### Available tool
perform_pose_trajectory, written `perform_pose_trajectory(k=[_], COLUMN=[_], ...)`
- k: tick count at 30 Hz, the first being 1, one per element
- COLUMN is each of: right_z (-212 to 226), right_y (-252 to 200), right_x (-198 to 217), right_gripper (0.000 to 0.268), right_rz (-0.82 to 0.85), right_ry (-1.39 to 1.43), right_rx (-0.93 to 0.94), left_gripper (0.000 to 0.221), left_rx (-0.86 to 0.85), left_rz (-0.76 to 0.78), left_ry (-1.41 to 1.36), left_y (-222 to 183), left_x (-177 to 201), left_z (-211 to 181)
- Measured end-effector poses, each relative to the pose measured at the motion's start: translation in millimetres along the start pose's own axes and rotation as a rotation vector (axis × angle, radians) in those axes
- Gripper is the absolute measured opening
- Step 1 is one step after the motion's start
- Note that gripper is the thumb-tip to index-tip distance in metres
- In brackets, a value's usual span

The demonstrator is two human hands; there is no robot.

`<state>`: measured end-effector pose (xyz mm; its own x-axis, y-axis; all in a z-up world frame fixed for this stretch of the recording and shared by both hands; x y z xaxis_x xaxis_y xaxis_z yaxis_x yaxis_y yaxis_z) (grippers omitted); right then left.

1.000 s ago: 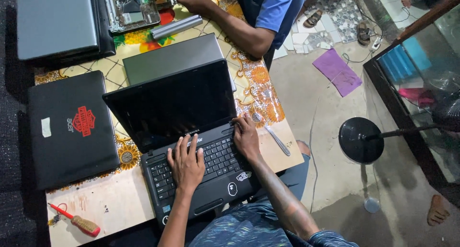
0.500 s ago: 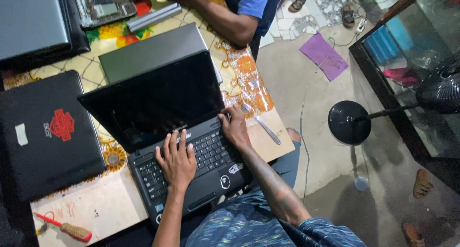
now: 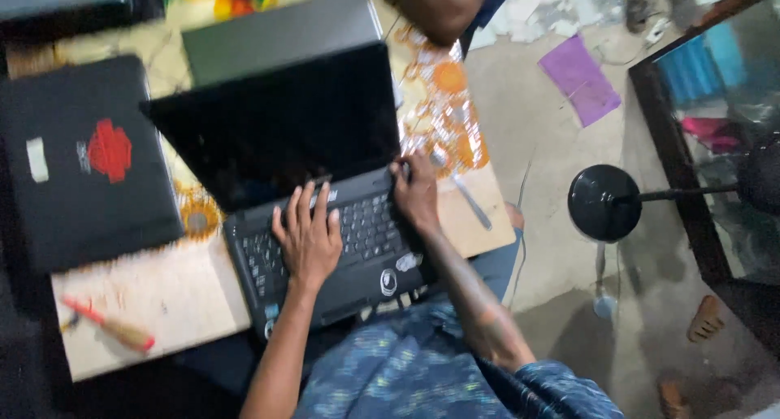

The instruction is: Assembling a laptop by aligning and snapping the keyboard and top cover assembly onto the base unit.

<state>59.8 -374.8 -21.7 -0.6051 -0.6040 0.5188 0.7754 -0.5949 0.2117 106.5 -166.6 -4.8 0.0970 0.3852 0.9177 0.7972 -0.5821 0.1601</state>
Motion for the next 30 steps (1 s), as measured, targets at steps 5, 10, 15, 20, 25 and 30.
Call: perform_pose_trajectory(k=[5, 10, 15, 20, 25, 30], right_z=[6, 14, 12, 7, 0, -18], right_y=[-8, -46, -111, -158, -168, -178], right_x=[26, 85, 114, 100, 85, 79], right_gripper=[0.028, 0.025, 0.023, 0.025, 0.032, 0.028], right_rz=[0.06, 0.064, 0.415, 0.413, 0.2, 0.153], right_ry=[0.064, 0.01, -0.01, 0.4, 0.61, 0.676], right_rx=[-0.037, -0.177, -0.591, -0.841, -0.886, -0.795], left_gripper=[0.04, 0.028, 0.024, 0.038, 0.037, 0.022], left_rx=[0.092, 0.242, 0.728, 1.034, 1.118, 1.07], left_rz=[-0.015, -0.247, -0.112, -0.028, -0.18, -0.224], left_ry=[-0.222, -0.263, -0.353, -0.884, -1.223, -1.198], left_y=[-11, -75, -169, -220, -205, -215], left_x=[35, 69, 88, 48, 38, 27], left_z=[14, 71, 94, 84, 64, 78])
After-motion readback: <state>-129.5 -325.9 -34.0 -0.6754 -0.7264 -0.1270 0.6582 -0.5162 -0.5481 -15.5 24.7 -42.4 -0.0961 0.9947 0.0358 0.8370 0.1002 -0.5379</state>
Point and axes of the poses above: each hand's wrist, its own y-axis towards the middle knuckle, its own x-axis out of the back of the hand, z = x × y, the point moved 3 cm from there along y, towards the middle knuckle, and after that the axes turned 6 degrees about z, right-handed, at the moved point
